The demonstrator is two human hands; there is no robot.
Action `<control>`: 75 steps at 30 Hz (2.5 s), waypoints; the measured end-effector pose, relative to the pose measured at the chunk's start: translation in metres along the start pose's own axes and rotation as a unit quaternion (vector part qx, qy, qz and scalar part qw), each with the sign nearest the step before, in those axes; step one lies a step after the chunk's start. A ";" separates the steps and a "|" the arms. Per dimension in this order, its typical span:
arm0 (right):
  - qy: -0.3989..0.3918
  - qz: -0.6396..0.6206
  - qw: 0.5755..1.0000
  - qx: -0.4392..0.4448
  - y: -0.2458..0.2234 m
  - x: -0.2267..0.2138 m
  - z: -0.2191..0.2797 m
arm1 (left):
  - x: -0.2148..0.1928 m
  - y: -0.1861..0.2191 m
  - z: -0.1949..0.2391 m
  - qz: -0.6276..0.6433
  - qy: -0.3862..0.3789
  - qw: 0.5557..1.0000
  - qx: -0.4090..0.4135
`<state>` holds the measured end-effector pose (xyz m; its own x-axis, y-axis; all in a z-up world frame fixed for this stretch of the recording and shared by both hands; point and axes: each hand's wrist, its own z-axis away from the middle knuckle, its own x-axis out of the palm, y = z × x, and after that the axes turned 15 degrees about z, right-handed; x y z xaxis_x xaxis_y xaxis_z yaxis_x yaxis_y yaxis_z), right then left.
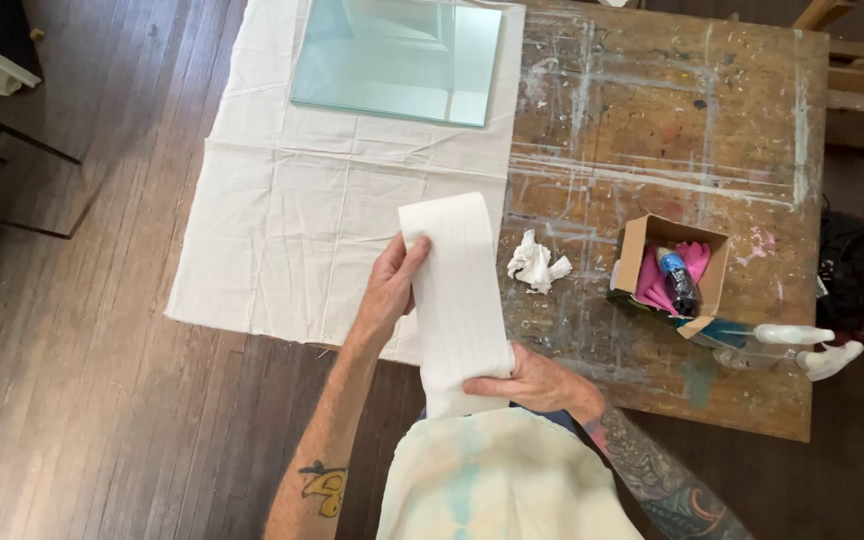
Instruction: Cleaning a glass pane using paper towels
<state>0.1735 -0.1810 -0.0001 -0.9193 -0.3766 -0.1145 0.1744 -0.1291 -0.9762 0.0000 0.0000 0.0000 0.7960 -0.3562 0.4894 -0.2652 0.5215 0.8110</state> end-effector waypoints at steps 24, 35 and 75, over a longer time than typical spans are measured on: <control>0.243 -0.038 0.964 0.101 0.018 0.009 0.000 | -0.019 -0.045 0.039 0.089 -0.051 0.986 0.128; 0.280 -0.152 0.945 0.075 -0.002 -0.014 -0.027 | 0.013 -0.054 0.035 0.052 -0.129 0.988 0.069; 0.246 0.085 0.965 -0.033 0.047 -0.039 -0.062 | -0.057 -0.083 0.068 0.165 0.003 0.985 -0.052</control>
<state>0.1961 -0.1156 -0.0524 -0.9387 0.0966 -0.3309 0.3287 -0.0390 -0.9436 -0.0602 -0.0756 -0.0737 0.6790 -0.1487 0.7189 -0.4541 0.6844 0.5704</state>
